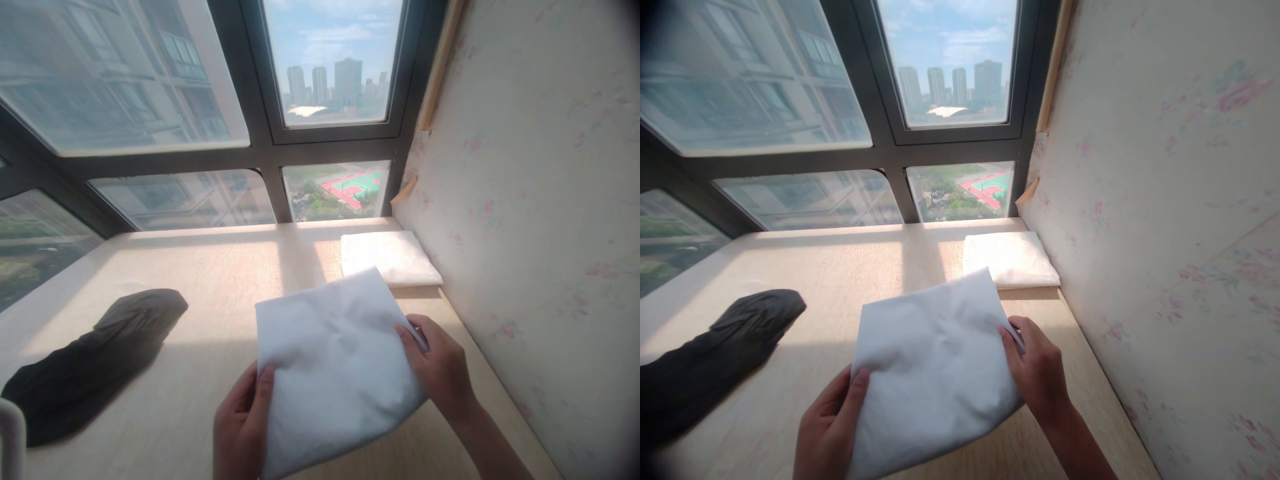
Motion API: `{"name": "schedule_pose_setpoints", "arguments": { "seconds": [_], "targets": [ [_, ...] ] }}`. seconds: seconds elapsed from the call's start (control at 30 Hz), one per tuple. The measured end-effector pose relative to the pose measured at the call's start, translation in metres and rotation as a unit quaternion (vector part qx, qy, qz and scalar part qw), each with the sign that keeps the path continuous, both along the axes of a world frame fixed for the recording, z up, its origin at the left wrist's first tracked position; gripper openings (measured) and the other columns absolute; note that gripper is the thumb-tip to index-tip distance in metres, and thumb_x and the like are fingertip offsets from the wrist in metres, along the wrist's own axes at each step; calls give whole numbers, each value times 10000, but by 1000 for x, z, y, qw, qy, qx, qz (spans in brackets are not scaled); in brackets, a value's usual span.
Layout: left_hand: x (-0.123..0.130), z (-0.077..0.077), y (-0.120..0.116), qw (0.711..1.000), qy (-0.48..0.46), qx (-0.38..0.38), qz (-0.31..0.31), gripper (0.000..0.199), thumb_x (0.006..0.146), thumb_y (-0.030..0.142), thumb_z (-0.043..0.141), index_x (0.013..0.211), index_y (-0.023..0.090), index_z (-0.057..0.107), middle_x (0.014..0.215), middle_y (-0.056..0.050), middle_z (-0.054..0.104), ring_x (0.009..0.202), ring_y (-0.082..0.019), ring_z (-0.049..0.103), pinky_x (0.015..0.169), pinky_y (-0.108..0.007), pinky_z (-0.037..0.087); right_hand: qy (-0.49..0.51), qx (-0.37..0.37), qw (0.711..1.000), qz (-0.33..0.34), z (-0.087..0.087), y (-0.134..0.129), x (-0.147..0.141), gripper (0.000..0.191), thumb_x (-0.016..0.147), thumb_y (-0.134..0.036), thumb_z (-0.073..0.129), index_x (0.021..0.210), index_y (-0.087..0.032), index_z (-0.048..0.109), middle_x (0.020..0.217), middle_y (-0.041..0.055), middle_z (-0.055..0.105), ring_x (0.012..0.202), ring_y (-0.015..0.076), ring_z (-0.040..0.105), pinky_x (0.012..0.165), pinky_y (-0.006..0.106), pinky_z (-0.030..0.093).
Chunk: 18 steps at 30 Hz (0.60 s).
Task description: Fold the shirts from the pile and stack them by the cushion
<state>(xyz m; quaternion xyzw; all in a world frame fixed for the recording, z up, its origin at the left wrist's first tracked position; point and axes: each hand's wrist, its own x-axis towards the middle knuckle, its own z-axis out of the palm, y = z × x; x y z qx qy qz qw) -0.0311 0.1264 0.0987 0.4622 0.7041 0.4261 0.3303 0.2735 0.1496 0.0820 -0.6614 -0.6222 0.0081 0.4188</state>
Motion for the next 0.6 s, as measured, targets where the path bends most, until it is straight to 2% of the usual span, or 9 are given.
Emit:
{"name": "schedule_pose_setpoints", "arguments": {
  "seconds": [0.13,0.23,0.33,0.4,0.47,0.53,0.6],
  "targets": [
    [36,23,58,992,-25,100,-67,461,855,572,606,1061,182,742,942,-36,765,859,-234,680,683,-277,527,-71,88,993,-44,24,40,30,316,974,-453,502,946,-181,660,859,72,721,744,188,664,686,264,490],
    [69,39,119,973,-53,180,-138,388,888,504,595,1039,175,736,914,-31,750,834,-196,657,688,-257,489,-114,125,982,-84,43,81,61,317,973,-436,494,958,-166,659,865,82,713,760,199,652,671,272,462],
    [103,46,183,961,-81,190,-183,379,903,470,556,1052,155,707,939,-45,727,854,-186,634,705,-251,470,-141,120,975,-123,62,125,92,289,966,-397,495,975,-154,651,891,100,702,787,210,637,674,281,434],
    [122,41,218,962,-88,160,-204,374,910,449,524,1041,140,689,937,-58,710,840,-182,622,692,-250,465,-163,62,972,-155,68,149,110,268,964,-357,498,1022,-139,643,920,119,693,799,216,630,683,292,421],
    [136,29,242,962,-93,109,-234,355,890,428,543,1027,128,676,912,-70,704,793,-175,621,664,-249,468,-195,-39,964,-175,66,161,120,264,967,-318,488,1078,-128,634,934,130,682,796,216,628,689,303,412],
    [143,11,253,959,-94,43,-264,365,832,405,622,1052,116,660,870,-78,702,723,-165,620,628,-249,472,-224,-120,952,-172,51,160,122,245,948,-276,510,1094,-126,638,929,135,674,797,221,630,698,316,415],
    [143,-11,254,956,-90,-13,-280,456,791,387,671,1139,96,625,836,-87,695,667,-160,617,601,-256,477,-241,-147,947,-153,25,148,116,218,904,-223,554,1075,-128,651,941,143,676,829,241,634,726,333,435]
  ]
}}
